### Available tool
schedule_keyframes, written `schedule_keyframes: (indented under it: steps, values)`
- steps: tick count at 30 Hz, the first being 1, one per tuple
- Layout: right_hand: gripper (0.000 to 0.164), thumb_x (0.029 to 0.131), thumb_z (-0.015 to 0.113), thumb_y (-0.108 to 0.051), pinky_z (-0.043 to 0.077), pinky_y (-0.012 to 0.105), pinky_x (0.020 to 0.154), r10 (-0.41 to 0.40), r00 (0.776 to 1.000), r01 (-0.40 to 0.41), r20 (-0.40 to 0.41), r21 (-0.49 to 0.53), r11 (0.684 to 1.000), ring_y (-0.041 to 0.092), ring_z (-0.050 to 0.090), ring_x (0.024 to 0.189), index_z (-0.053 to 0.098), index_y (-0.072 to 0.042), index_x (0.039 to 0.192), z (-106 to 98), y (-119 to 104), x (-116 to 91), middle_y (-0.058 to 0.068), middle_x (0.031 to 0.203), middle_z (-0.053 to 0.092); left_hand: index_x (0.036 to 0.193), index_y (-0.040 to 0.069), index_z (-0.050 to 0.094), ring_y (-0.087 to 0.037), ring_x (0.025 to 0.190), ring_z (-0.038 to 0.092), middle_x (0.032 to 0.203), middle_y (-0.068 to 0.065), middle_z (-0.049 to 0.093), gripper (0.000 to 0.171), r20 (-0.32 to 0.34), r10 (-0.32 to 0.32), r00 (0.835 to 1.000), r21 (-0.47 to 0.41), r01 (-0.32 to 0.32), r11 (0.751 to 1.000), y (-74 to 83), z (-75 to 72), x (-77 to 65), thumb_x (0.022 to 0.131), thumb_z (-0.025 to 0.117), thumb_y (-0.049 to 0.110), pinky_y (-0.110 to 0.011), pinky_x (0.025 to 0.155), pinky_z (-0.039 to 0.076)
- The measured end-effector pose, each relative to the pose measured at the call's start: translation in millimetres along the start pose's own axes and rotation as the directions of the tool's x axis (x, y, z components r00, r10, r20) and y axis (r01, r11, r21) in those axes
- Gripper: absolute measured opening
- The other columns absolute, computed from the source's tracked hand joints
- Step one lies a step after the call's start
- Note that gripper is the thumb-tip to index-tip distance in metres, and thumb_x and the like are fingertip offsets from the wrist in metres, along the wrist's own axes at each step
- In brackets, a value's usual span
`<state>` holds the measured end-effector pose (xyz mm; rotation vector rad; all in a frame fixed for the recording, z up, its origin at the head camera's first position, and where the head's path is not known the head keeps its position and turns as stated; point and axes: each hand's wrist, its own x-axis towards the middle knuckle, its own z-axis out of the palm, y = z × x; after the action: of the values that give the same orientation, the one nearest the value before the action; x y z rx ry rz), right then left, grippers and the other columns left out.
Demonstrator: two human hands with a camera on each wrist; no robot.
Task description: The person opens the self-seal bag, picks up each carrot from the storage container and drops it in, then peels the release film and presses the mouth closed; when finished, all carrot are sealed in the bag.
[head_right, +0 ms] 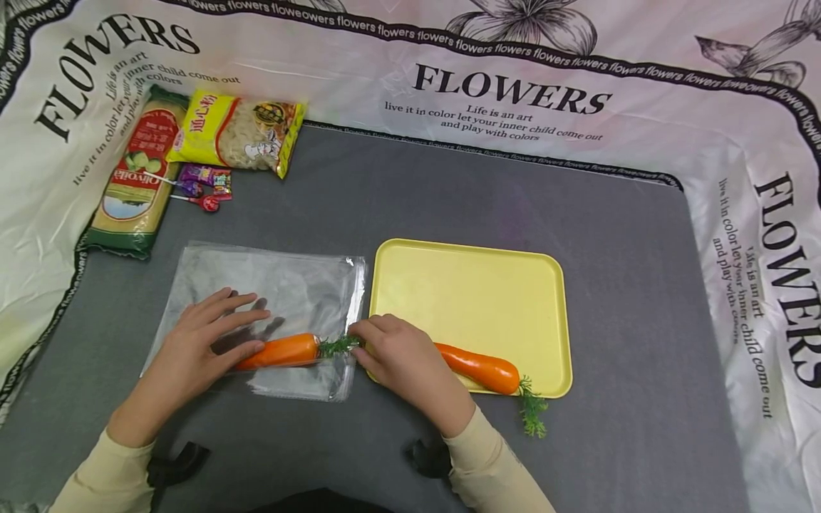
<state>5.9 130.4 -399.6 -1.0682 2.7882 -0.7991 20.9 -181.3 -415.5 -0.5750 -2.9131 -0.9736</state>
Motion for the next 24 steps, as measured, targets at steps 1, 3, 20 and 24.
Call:
schedule_keyframes:
  steps: [1,3,20,24]
  values:
    - [0.025,0.084,0.073,-0.021,0.052,0.026,0.076,-0.002,1.000,0.002,0.003,0.003,1.000,0.009,0.059,0.088,0.065,-0.015,0.107,0.9,-1.3,0.8,-0.005,0.097,0.064,0.118,0.026,0.066,-0.040,0.128,0.038,0.131,-0.004,0.054,0.046,-0.005,0.004,1.000,-0.001,-0.004,1.000,0.0,0.1,-0.1,0.075,0.081,0.026,-0.077,0.090,0.021]
    - [0.027,0.084,0.072,-0.023,0.052,0.026,0.078,0.001,1.000,-0.001,0.013,0.005,1.000,0.009,0.060,0.089,0.065,-0.016,0.109,2.0,-3.6,1.9,-0.005,0.098,0.065,0.118,0.026,0.066,-0.040,0.128,0.039,0.131,-0.005,0.055,0.047,-0.015,0.013,1.000,-0.002,-0.013,1.000,-0.3,0.3,-0.1,0.074,0.081,0.024,-0.076,0.091,0.022]
    - [0.038,0.084,0.072,-0.024,0.047,0.031,0.083,0.037,0.999,-0.037,-0.006,-0.021,0.999,0.012,0.055,0.094,0.060,-0.017,0.120,-15.4,2.4,-18.2,-0.007,0.107,0.065,0.119,0.024,0.066,-0.040,0.128,0.038,0.131,-0.006,0.055,0.048,-0.024,0.024,0.999,-0.008,-0.024,1.000,-1.0,1.5,-1.9,0.073,0.082,0.022,-0.074,0.092,0.023]
    - [0.041,0.082,0.074,-0.026,0.045,0.034,0.087,0.113,0.992,-0.115,-0.047,-0.048,0.992,0.014,0.054,0.102,0.060,-0.017,0.120,-40.8,16.5,-41.9,-0.007,0.114,0.061,0.119,0.026,0.066,-0.039,0.129,0.038,0.131,-0.005,0.055,0.047,-0.014,0.017,1.000,-0.007,-0.017,1.000,-0.5,1.1,-1.4,0.074,0.081,0.023,-0.075,0.092,0.021]
